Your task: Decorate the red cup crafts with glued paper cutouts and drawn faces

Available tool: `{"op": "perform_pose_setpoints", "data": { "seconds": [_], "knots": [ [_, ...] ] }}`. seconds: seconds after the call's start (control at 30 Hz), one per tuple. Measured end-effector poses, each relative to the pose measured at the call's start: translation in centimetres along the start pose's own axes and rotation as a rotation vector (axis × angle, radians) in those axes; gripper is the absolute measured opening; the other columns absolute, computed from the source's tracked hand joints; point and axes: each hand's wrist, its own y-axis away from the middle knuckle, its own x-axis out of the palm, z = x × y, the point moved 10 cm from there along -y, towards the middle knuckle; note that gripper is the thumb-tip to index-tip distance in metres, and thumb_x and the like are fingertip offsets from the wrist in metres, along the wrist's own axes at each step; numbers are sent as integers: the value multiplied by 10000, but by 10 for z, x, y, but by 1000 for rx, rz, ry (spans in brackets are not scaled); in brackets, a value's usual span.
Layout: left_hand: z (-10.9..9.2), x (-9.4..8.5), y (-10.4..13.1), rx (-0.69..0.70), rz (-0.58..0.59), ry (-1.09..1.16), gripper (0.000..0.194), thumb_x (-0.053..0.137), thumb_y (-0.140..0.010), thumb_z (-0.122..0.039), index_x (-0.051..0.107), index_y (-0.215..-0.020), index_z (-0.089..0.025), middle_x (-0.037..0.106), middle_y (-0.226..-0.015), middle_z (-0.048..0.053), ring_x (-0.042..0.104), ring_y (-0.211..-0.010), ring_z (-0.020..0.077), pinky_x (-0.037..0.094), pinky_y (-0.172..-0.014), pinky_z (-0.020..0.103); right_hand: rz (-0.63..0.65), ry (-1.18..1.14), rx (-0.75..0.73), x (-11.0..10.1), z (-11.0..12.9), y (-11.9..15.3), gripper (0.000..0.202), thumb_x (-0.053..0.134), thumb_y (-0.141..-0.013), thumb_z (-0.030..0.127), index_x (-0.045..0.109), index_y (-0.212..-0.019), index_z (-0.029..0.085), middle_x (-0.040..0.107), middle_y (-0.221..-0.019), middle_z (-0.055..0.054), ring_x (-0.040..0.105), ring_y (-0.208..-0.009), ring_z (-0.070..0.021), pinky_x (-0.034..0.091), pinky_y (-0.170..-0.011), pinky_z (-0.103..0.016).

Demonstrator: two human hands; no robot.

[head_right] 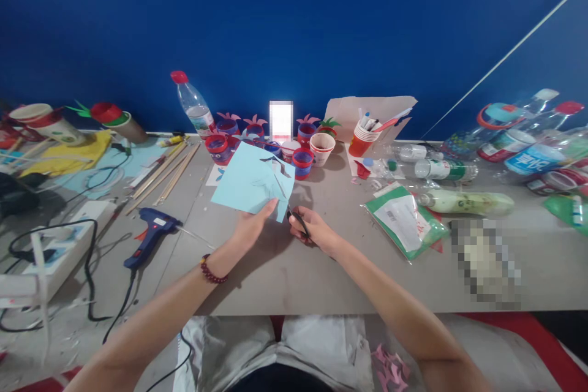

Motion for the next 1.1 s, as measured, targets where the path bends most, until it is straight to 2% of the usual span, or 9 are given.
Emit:
{"op": "perform_pose_setpoints", "data": {
  "seconds": [0.17,0.43,0.7,0.93,1.1],
  "knots": [
    [-3,-1,2,-5,-38,-12,120,711,-726,-181,692,-844,-191,740,-1034,92,669,-1053,264,457,-1034,437,3,-11,-2,1,0,0,545,661,-717,684,409,-842,217,417,-526,98,274,-396,-37,141,-366,-163],
    [1,0,1,-3,-25,-8,120,716,-719,-182,694,-834,-209,736,-1055,87,658,-1073,270,453,-1041,439,-2,-7,-17,2,0,0,541,647,-726,692,438,-848,208,451,-554,72,341,-438,-53,172,-379,-165],
    [3,-1,1,-15,-29,-27,149,711,-730,-196,696,-878,-189,729,-1085,96,660,-1070,254,444,-1044,434,15,-40,-20,4,0,-1,540,661,-727,678,418,-854,211,413,-546,90,316,-431,-47,164,-385,-166],
    [3,0,2,4,-17,-40,150,716,-721,-209,694,-869,-200,731,-1086,83,654,-1086,256,427,-1063,437,1,-19,-28,3,-1,0,511,622,-765,678,440,-862,211,465,-586,68,350,-439,-50,194,-370,-168],
    [5,0,3,-4,-32,-64,163,711,-727,-209,692,-889,-198,724,-1105,84,636,-1124,262,407,-1078,428,23,-58,-34,4,-3,0,500,637,-772,654,450,-916,213,442,-583,79,334,-436,-48,189,-364,-166]
  ]
}}
